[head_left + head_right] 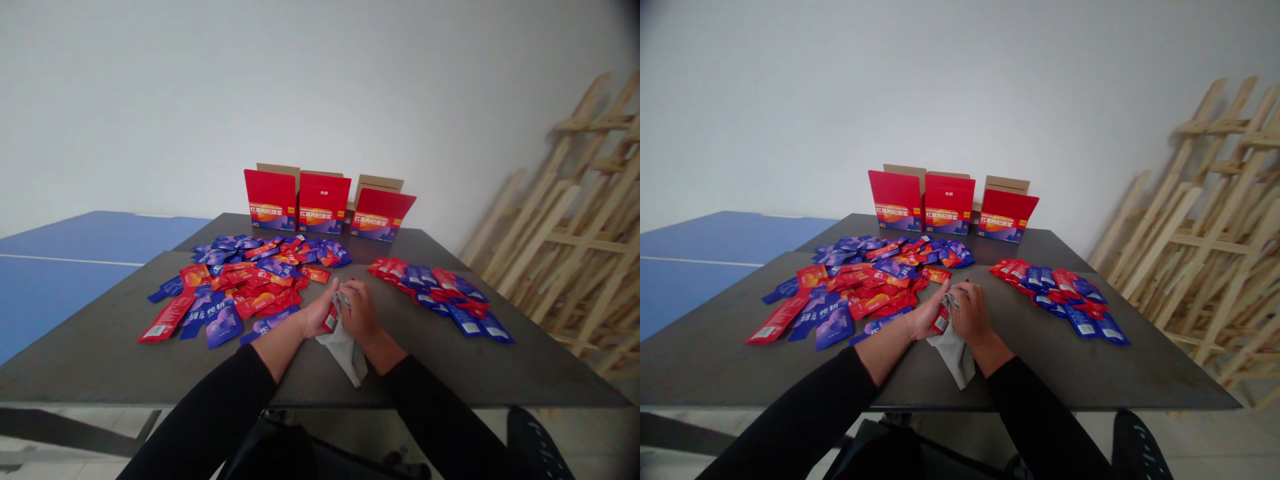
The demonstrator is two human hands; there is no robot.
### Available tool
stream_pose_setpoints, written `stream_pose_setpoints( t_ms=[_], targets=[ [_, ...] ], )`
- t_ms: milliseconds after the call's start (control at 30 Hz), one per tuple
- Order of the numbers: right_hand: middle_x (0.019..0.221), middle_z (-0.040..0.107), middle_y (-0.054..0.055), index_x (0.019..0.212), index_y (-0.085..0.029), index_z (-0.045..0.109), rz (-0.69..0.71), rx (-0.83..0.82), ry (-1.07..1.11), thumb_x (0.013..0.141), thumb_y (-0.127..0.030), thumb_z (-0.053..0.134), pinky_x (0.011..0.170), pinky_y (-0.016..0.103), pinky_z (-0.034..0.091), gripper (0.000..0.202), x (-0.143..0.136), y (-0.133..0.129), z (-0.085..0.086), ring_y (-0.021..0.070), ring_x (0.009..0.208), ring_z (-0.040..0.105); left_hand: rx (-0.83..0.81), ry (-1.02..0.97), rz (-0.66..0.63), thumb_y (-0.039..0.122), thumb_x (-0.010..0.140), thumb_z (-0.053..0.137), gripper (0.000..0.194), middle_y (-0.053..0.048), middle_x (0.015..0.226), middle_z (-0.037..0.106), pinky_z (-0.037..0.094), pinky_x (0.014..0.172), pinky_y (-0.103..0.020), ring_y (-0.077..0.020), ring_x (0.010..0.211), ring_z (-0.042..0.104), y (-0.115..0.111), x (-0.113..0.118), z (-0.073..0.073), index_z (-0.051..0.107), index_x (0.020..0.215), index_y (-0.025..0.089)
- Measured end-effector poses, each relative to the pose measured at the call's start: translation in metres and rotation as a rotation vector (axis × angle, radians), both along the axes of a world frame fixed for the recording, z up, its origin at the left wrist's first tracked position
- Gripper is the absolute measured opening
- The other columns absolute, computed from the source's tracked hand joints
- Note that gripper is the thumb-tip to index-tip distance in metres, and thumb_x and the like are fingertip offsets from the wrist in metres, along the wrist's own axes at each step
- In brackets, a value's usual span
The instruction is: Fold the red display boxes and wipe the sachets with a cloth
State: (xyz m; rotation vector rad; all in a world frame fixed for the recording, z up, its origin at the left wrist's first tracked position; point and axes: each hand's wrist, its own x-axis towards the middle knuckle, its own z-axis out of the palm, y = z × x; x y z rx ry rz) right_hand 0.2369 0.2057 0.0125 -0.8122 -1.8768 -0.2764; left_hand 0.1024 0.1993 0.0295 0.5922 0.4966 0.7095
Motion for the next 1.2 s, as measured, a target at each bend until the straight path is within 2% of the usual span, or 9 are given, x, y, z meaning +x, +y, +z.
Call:
stream_pose_setpoints(
  t_ms=[133, 200, 300, 500, 600, 700, 900, 1067, 1200],
  targets=[
    [0.103, 0.054, 0.011, 0.102, -0.019, 0.06, -0.121, -0.05, 0.132, 0.092, -0.021, 0.048, 0.089, 0.044, 0.048, 0.016, 0.01, 0.013, 0.0, 0.024, 0.1, 0.051, 0.142, 0.053, -0.022, 0.039, 0.083, 0.067, 0.035, -0.008, 0.085, 0.073, 0.049, 0.076, -0.031, -0.0227, 0.082, 0.07, -0.004, 0.002, 0.0, 0.067, 0.11, 0.017],
    [0.102, 0.054, 0.011, 0.099, -0.018, 0.061, -0.165, -0.082, 0.187, 0.091, -0.024, 0.048, 0.09, 0.045, 0.047, 0.015, 0.016, 0.019, 0.0, 0.0241, 0.1, 0.052, 0.19, 0.073, -0.025, 0.023, 0.079, 0.072, 0.036, -0.008, 0.089, 0.073, 0.049, 0.075, -0.031, -0.0218, 0.078, 0.07, -0.004, -0.001, 0.0, 0.066, 0.114, 0.019],
    [0.101, 0.054, 0.011, 0.097, -0.017, 0.062, -0.228, -0.151, 0.247, 0.09, -0.025, 0.049, 0.091, 0.044, 0.046, 0.017, 0.027, 0.028, -0.002, 0.0238, 0.099, 0.051, 0.179, 0.092, -0.006, 0.015, 0.078, 0.07, 0.035, -0.009, 0.091, 0.072, 0.05, 0.071, -0.028, -0.0197, 0.074, 0.069, -0.001, -0.008, 0.003, 0.066, 0.112, 0.016],
    [0.101, 0.056, 0.012, 0.1, -0.014, 0.067, -0.334, -0.358, 0.118, 0.085, -0.02, 0.05, 0.094, 0.04, 0.043, 0.023, 0.036, 0.034, -0.007, 0.0243, 0.102, 0.051, 0.005, 0.031, 0.294, 0.021, 0.087, 0.06, 0.02, -0.011, 0.091, 0.071, 0.053, 0.065, -0.025, -0.0159, 0.074, 0.068, 0.015, -0.024, 0.016, 0.066, 0.102, 0.009],
    [0.108, 0.058, 0.011, 0.102, -0.017, 0.069, -0.228, -0.426, -0.052, 0.083, -0.019, 0.051, 0.096, 0.039, 0.04, 0.026, 0.031, 0.027, -0.007, 0.024, 0.106, 0.051, -0.032, -0.105, 0.443, 0.023, 0.091, 0.054, 0.021, -0.011, 0.091, 0.07, 0.055, 0.074, -0.026, -0.0156, 0.079, 0.068, 0.019, -0.026, 0.021, 0.066, 0.099, 0.007],
    [0.111, 0.061, 0.009, 0.098, -0.02, 0.071, -0.068, -0.431, -0.122, 0.086, -0.023, 0.049, 0.099, 0.04, 0.036, 0.025, 0.025, 0.019, -0.003, 0.0234, 0.109, 0.052, -0.002, -0.167, 0.469, 0.027, 0.094, 0.049, 0.028, -0.013, 0.098, 0.071, 0.055, 0.082, -0.028, -0.0167, 0.085, 0.068, 0.019, -0.02, 0.021, 0.065, 0.104, 0.007],
    [0.082, 0.065, 0.005, 0.085, -0.02, 0.068, 0.139, -0.539, -0.015, 0.093, -0.038, 0.043, 0.083, 0.033, 0.042, 0.031, 0.016, 0.012, 0.005, 0.0189, 0.085, 0.055, 0.262, -0.019, 0.649, 0.04, 0.089, 0.059, 0.035, -0.012, 0.099, 0.071, 0.053, 0.086, -0.035, -0.0209, 0.09, 0.068, 0.018, 0.005, 0.001, 0.063, 0.109, 0.011],
    [0.074, 0.064, 0.001, 0.078, -0.019, 0.063, 0.143, -0.772, 0.279, 0.088, -0.05, 0.046, 0.068, 0.026, 0.045, 0.037, 0.024, 0.016, 0.009, 0.0163, 0.071, 0.057, 0.524, 0.141, 0.601, 0.05, 0.08, 0.068, 0.045, -0.009, 0.101, 0.071, 0.048, 0.095, -0.039, -0.024, 0.1, 0.065, 0.015, 0.012, -0.015, 0.063, 0.108, 0.014],
    [0.083, 0.069, 0.004, 0.087, -0.017, 0.066, -0.081, -0.803, 0.452, 0.084, -0.049, 0.045, 0.069, 0.027, 0.047, 0.038, 0.057, 0.029, 0.011, 0.0192, 0.076, 0.062, 0.711, 0.353, 0.408, 0.044, 0.077, 0.073, 0.048, -0.011, 0.112, 0.068, 0.044, 0.1, -0.04, -0.0238, 0.109, 0.061, 0.014, 0.011, -0.023, 0.06, 0.114, 0.016]
  ],
)
